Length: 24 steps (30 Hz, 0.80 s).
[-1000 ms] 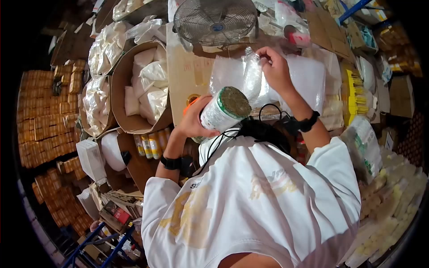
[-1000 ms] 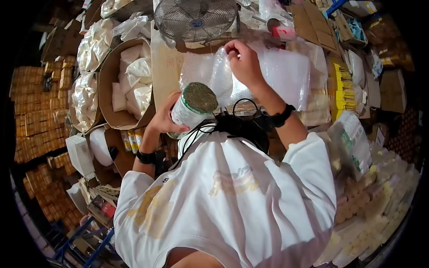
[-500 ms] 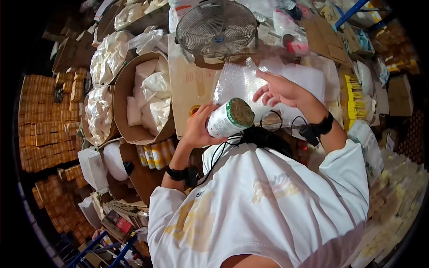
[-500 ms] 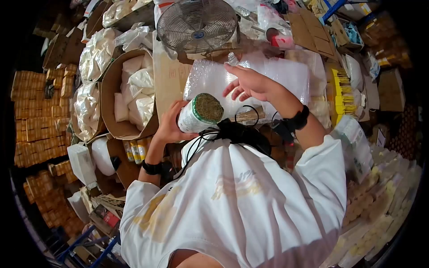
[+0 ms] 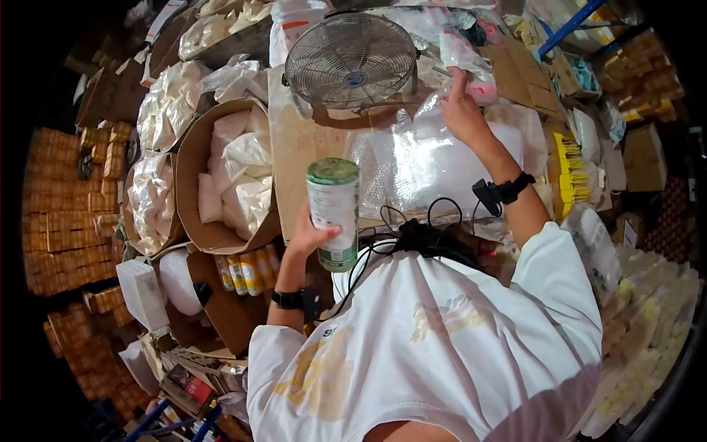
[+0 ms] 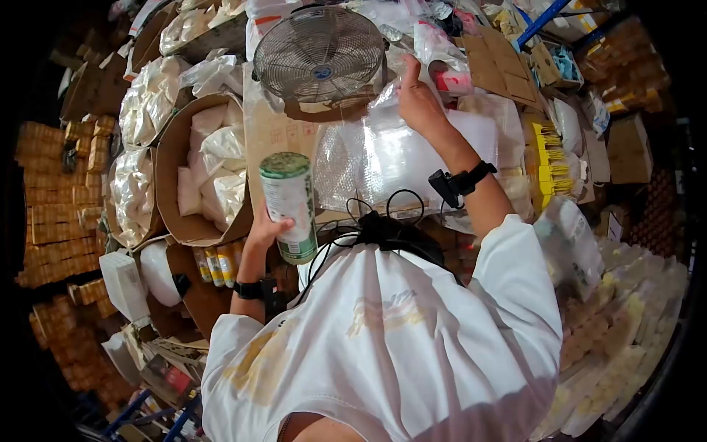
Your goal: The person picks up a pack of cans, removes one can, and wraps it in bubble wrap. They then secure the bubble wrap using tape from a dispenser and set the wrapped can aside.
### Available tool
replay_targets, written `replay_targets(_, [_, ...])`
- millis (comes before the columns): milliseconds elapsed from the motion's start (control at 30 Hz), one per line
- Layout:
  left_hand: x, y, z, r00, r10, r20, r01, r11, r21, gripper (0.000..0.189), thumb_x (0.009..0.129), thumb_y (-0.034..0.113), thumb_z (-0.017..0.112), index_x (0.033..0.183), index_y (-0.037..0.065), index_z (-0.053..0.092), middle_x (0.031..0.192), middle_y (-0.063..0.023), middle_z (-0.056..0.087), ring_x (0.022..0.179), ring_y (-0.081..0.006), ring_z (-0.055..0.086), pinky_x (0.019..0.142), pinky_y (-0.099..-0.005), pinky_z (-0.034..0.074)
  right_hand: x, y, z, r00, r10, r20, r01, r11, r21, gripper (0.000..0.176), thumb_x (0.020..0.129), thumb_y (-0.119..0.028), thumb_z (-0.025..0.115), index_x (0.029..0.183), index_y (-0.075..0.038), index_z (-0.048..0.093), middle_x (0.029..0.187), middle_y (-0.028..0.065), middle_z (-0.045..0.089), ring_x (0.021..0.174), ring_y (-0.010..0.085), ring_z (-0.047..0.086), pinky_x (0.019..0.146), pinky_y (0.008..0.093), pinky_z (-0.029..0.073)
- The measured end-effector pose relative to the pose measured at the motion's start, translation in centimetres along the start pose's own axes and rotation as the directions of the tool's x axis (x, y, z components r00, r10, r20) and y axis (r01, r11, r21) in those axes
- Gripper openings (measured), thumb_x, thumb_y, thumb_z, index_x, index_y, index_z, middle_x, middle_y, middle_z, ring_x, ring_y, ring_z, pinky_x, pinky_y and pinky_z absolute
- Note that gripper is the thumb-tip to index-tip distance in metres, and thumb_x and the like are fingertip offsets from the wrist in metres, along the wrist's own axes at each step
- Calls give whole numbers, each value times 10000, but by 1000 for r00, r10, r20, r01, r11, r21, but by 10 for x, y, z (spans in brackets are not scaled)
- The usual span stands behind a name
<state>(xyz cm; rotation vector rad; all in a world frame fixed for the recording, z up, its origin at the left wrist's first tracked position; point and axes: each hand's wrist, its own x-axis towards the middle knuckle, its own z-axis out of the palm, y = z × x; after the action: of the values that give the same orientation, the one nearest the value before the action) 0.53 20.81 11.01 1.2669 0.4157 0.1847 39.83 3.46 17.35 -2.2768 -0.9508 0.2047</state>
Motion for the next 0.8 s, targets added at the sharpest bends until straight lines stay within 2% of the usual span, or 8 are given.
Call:
replay_targets(67, [-5,-4,-4,999,-19,-46,12,988,-151,948,702,381,925,1438,-20,481,1236,-119,678,1090,-223,693,959,-394,570,1,-2,0,998,-66,-23,66,997,27,461,966,-59,644,1382,-69,447,1013,207,665,951,385,693,846,464,526])
replay_targets(200, [-9,11,1,998,-23,-56,1,927,-375,897,774,445,838,1445,-25,473,1238,-149,681,1086,-257,704,952,-415,582,-3,-22,33,800,-347,489,349,933,91,717,942,-97,665,1524,-89,246,944,211,680,936,307,712,821,432,528])
replay_targets(333, [-10,22,4,999,43,-7,-42,907,-419,924,872,597,671,1489,-49,436,1296,-215,661,1129,-331,701,972,-459,584,-18,-35,59,440,-88,894,66,996,66,865,870,-159,743,1556,42,256,883,217,725,801,367,715,747,454,554])
replay_targets(400, [-13,16,1,999,43,-18,-46,867,-496,933,876,608,665,1496,-49,430,1317,-218,651,1168,-336,685,987,-471,576,-9,19,93,386,230,893,280,893,-351,1124,834,-190,787,1475,279,-8,829,204,756,813,296,746,668,400,568])
replay_targets(500, [-20,-3,-12,998,28,-62,-58,817,-574,945,891,620,665,1526,-30,407,1376,-210,624,1222,-346,657,1023,-497,555,6,153,129,714,296,635,375,605,-703,857,871,-54,658,1487,282,165,985,297,747,914,374,762,745,460,611])
replay_targets(567, [-30,-6,-13,992,-20,-121,-58,791,-609,946,895,621,671,1537,-18,399,1392,-205,616,1221,-346,657,1031,-496,551,-1,147,107,915,328,236,-64,695,-716,650,904,-27,605,1427,249,336,991,320,734,968,424,755,812,507,622])
replay_targets(600, [-31,-14,-19,995,2,-95,-64,754,-654,907,921,607,661,1539,-4,402,1405,-198,610,1215,-342,658,1028,-487,551,0,152,103,969,207,138,-26,635,-772,462,923,-43,589,1331,156,502,1008,271,745,995,383,758,813,475,620])
replay_targets(800, [-31,-42,-33,969,-100,-227,-71,763,-643,890,940,663,552,1503,-17,442,1356,-198,634,1142,-374,685,926,-523,591,-7,104,139,953,-178,244,230,952,-201,165,939,-108,602,1045,-18,689,970,204,713,903,411,668,806,478,531])
